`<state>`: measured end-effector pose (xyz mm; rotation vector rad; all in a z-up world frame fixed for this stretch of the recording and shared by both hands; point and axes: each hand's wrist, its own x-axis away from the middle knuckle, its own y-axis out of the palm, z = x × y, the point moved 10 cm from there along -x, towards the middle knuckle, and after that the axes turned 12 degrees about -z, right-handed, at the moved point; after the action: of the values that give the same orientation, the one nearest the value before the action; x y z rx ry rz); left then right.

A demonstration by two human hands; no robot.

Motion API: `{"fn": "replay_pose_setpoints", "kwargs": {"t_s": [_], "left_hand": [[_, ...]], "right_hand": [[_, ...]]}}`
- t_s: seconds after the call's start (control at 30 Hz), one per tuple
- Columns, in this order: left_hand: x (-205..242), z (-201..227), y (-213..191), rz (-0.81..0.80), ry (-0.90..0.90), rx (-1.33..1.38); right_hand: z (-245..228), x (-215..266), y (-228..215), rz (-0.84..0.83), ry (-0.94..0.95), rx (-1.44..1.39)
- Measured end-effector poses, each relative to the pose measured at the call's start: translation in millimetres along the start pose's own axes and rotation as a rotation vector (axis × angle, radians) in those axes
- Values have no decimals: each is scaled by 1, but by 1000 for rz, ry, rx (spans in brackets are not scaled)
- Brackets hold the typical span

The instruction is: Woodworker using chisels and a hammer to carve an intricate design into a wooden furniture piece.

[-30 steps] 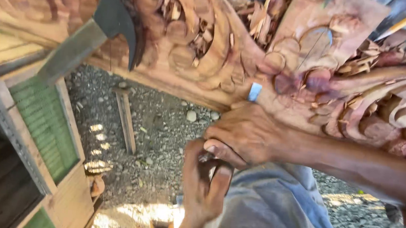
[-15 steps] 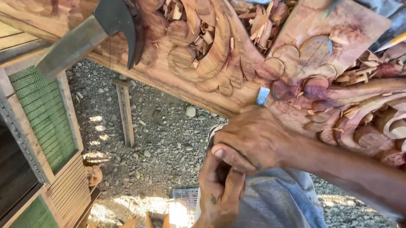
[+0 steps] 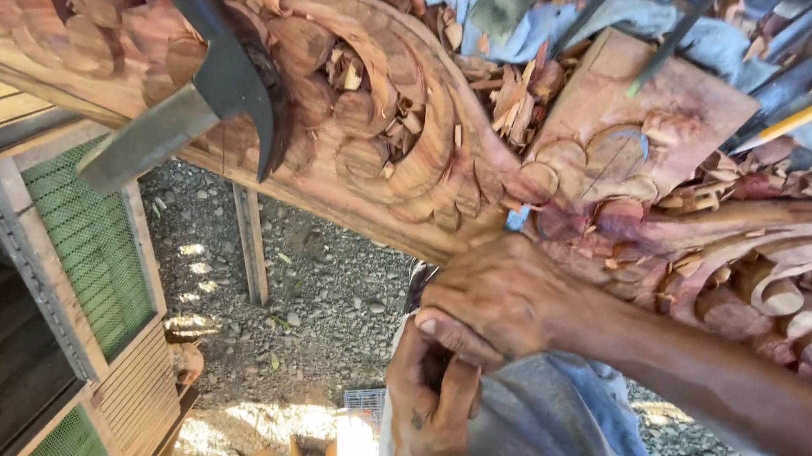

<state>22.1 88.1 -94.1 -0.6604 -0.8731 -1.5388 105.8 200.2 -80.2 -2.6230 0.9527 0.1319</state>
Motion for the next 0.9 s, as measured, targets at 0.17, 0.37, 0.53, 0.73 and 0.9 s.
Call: {"fn": "replay_pose_setpoints", "kwargs": {"t_s": [0.17,0.37,0.53,0.73,0.9], "left_hand": [[20,-10,-4,-2,-16,-42],[26,-16,5,-42,32,-55],[34,-7,12,-39,142,-110],[24,-6,13,-16,126,-77],[10,0,15,6,5,74]], "right_hand": [[-6,11,21,33,6,-8],[-14,11,21,-40,36,-84],[-15,13,18,-48,62,-121],[-7,12,19,-74,21,-153],[-5,2,-3,-69,4,-185]]}}
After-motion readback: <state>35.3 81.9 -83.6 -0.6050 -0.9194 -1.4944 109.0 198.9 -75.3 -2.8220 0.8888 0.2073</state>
